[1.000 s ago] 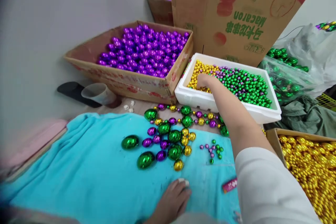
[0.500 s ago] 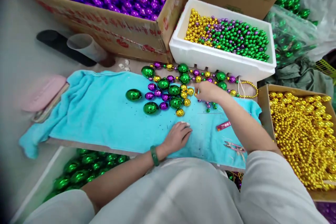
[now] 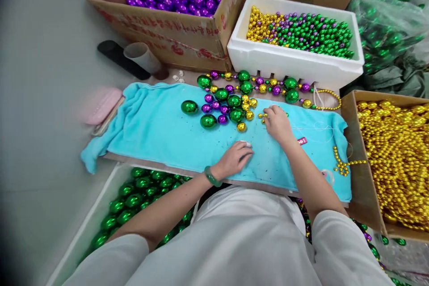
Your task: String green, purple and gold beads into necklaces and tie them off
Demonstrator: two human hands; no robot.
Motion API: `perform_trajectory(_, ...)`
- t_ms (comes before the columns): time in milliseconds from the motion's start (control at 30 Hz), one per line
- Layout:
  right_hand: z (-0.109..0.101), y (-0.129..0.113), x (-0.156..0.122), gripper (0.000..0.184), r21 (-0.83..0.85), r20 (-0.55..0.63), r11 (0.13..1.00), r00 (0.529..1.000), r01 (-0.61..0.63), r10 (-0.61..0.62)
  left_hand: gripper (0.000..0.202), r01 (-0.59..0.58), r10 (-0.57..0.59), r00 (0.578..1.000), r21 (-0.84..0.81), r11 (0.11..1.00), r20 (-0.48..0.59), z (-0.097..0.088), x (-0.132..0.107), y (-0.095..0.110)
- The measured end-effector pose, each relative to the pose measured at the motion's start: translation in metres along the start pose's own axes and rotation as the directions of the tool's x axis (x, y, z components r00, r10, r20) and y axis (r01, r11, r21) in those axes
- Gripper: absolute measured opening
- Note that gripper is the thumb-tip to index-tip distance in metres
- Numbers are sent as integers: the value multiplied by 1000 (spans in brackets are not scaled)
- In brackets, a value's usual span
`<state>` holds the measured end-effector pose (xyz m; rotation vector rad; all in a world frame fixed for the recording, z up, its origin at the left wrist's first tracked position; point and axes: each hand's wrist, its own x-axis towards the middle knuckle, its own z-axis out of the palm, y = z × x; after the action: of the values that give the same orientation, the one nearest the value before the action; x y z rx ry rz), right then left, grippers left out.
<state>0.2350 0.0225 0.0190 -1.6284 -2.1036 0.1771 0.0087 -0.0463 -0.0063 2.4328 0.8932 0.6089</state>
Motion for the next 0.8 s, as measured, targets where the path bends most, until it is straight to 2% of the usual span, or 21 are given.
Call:
perform_trajectory(67, -1, -5, -18, 24, 48, -124, 999, 992, 23, -17, 20, 8, -7, 999, 20, 1000, -54, -18, -8, -6)
perform_trajectory(133, 0, -15, -41, 20, 103, -192, 995, 981, 15, 5, 19, 88, -76, 982, 63, 994, -175, -44, -16, -21)
perform_trajectory(200, 4, -30, -67, 16, 152, -181, 988, 983, 0, 27, 16, 229, -188, 918, 79, 970, -349, -76, -22, -45)
perform_trajectory(267, 11, -44, -90, 14, 173, -133, 985, 991, 10, 13, 14, 379, -300, 800, 51, 924, -520, -110, -27, -73)
perform_trajectory(333, 17, -56, -109, 14, 138, -91, 989, 995, 50, -37, 12, 511, -399, 647, -19, 859, -649, -141, -32, -103)
perform_trajectory(400, 21, -62, -121, 15, 26, -56, 993, 992, 114, -113, 12, 578, -477, 522, -118, 807, -707, -164, -36, -130)
perform_trajectory(433, 21, -63, -125, 17, -44, -36, 988, 988, 147, -149, 11, 592, -508, 483, -162, 789, -713, -173, -37, -142)
perform_trajectory(500, 18, -63, -133, 21, -159, 11, 969, 982, 187, -188, 11, 600, -550, 446, -220, 769, -706, -184, -40, -160)
perform_trajectory(600, 10, -58, -149, 28, -210, 67, 967, 989, 146, -135, 13, 612, -562, 435, -227, 757, -703, -193, -46, -179)
perform_trajectory(700, 1, -54, -163, 27, -158, 101, 985, 993, 75, -60, 17, 633, -564, 419, -216, 743, -712, -199, -53, -194)
perform_trajectory(800, -5, -53, -154, 29, -68, 62, 997, 998, 26, -22, 18, 650, -559, 405, -201, 732, -724, -205, -58, -213)
